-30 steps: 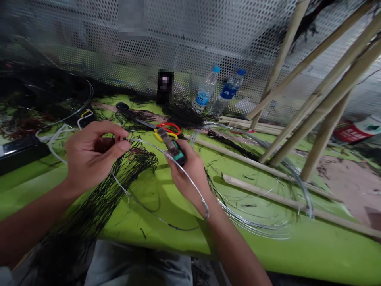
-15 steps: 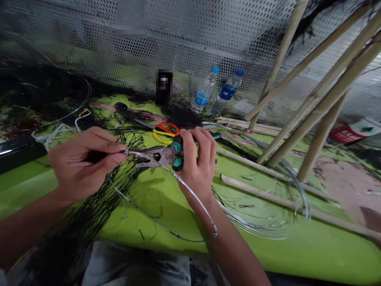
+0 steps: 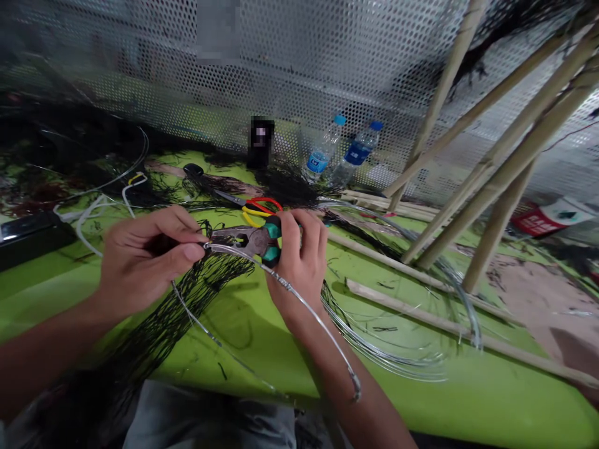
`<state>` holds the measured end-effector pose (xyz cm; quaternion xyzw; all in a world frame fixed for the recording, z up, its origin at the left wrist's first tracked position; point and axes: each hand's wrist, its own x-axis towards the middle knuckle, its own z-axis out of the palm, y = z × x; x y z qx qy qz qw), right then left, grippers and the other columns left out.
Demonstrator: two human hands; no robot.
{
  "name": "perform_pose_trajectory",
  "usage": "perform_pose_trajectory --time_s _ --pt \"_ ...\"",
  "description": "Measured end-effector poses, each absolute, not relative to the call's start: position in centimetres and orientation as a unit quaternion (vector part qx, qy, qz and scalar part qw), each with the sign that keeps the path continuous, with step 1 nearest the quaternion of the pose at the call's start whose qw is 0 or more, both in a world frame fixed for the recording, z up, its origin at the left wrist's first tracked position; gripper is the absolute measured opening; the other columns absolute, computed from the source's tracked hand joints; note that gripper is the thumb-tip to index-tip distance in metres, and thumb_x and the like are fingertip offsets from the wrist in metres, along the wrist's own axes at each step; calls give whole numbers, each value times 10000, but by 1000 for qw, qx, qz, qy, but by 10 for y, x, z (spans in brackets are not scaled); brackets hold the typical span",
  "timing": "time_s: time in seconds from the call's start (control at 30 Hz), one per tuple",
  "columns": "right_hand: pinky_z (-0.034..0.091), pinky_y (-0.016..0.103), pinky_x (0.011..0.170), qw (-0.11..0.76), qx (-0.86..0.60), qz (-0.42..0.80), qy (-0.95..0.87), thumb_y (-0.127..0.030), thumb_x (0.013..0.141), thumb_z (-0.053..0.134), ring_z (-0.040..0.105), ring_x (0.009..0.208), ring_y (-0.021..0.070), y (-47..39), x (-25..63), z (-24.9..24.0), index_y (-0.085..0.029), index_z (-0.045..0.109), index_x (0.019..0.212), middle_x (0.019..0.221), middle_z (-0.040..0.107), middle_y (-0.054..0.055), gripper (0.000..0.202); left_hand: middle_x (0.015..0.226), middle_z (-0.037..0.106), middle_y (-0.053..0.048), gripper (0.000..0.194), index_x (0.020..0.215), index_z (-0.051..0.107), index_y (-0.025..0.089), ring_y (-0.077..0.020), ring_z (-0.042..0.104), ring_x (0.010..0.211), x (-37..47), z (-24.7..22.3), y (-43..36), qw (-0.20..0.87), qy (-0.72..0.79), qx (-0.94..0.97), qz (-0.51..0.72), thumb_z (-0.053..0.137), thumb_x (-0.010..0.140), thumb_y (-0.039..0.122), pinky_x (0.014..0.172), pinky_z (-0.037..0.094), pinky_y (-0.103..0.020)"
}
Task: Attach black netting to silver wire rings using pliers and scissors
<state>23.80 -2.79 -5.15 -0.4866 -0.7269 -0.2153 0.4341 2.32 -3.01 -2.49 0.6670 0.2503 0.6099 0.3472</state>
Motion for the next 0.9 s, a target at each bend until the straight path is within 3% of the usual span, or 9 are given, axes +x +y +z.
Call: perform_pose_trajectory --time_s 0.47,0.73,0.9 --pt "570 508 943 410 -501 -184 -740 -71 852 555 638 1098 322 -34 236 -57 -231 531 1351 1216 652 163 524 795 632 11 58 889 756 204 -62 499 576 28 -33 -28 387 237 641 619 784 934 227 469 371 -222" --pt "570 388 760 353 -545 -235 -723 -93 801 558 675 1070 307 -37 230 -64 -211 507 1326 1197 695 147 541 916 684 11 39 932 772 234 -19 436 509 32 -42 -30 399 240 615 637 769 955 203 489 370 -223" --pt "554 482 927 346 -524 -222 -746 -152 812 591 673 1075 324 -37 228 -70 -199 497 1310 1159 710 144 509 884 675 -1 29 931 764 228 -54 513 575 33 -45 -28 358 248 611 662 777 950 210 513 393 -229"
